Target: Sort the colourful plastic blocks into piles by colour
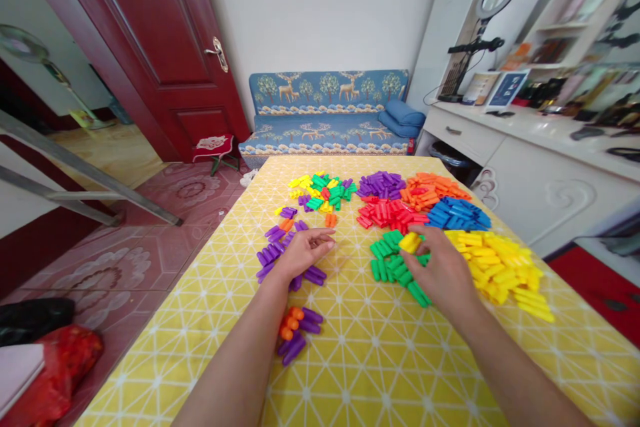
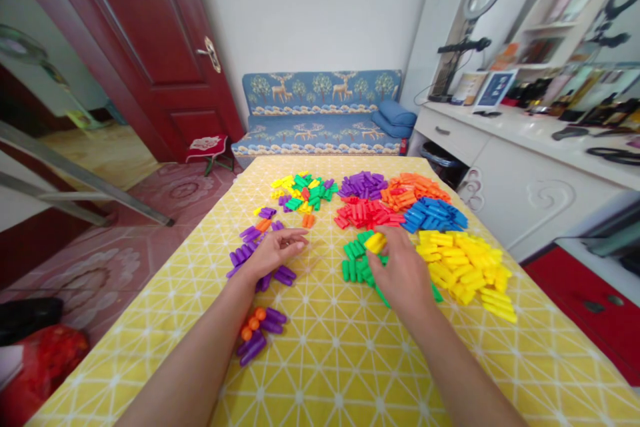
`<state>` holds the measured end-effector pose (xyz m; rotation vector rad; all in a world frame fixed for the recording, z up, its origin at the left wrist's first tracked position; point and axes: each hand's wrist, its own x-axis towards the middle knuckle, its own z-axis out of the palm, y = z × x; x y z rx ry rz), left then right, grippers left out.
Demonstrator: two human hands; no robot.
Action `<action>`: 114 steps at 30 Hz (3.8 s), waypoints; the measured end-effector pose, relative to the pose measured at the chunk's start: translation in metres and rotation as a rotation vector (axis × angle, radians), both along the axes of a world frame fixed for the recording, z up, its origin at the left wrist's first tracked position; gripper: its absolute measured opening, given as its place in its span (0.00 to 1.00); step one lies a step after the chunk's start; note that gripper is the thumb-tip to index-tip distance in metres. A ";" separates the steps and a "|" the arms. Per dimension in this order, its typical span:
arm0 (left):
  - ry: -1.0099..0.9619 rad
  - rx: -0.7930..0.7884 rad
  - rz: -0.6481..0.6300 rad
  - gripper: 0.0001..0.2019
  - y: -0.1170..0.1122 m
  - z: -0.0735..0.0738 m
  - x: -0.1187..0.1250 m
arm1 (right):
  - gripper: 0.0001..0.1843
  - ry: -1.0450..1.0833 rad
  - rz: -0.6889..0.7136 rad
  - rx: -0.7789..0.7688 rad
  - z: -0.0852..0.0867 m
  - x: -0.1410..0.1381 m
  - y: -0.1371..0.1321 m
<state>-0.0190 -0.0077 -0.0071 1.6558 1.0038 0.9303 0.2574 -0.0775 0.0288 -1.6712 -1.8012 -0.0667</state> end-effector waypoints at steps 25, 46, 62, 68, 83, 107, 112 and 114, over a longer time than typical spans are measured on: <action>-0.003 0.030 0.051 0.22 0.004 -0.007 0.001 | 0.24 -0.326 -0.501 -0.118 -0.031 0.133 -0.010; -0.616 -0.195 0.140 0.27 0.012 0.010 -0.007 | 0.18 -0.054 -0.165 0.105 -0.016 0.046 -0.023; -0.520 0.018 0.739 0.23 0.019 0.007 -0.115 | 0.26 -0.246 0.980 -0.077 -0.025 -0.181 -0.031; 0.119 0.206 0.700 0.18 0.030 -0.023 -0.100 | 0.20 -0.076 0.615 -0.078 -0.038 -0.170 0.012; 0.136 0.294 0.350 0.20 0.017 -0.014 -0.030 | 0.25 0.591 0.208 0.040 -0.071 -0.139 0.046; -0.070 0.084 0.147 0.15 0.007 -0.001 -0.017 | 0.08 0.785 0.272 -0.010 -0.061 -0.141 0.042; -0.058 0.083 0.130 0.14 0.009 -0.007 -0.020 | 0.10 0.764 0.319 0.077 -0.058 -0.140 0.040; -0.043 0.091 0.141 0.13 0.010 -0.008 -0.021 | 0.10 0.769 0.337 0.097 -0.055 -0.140 0.039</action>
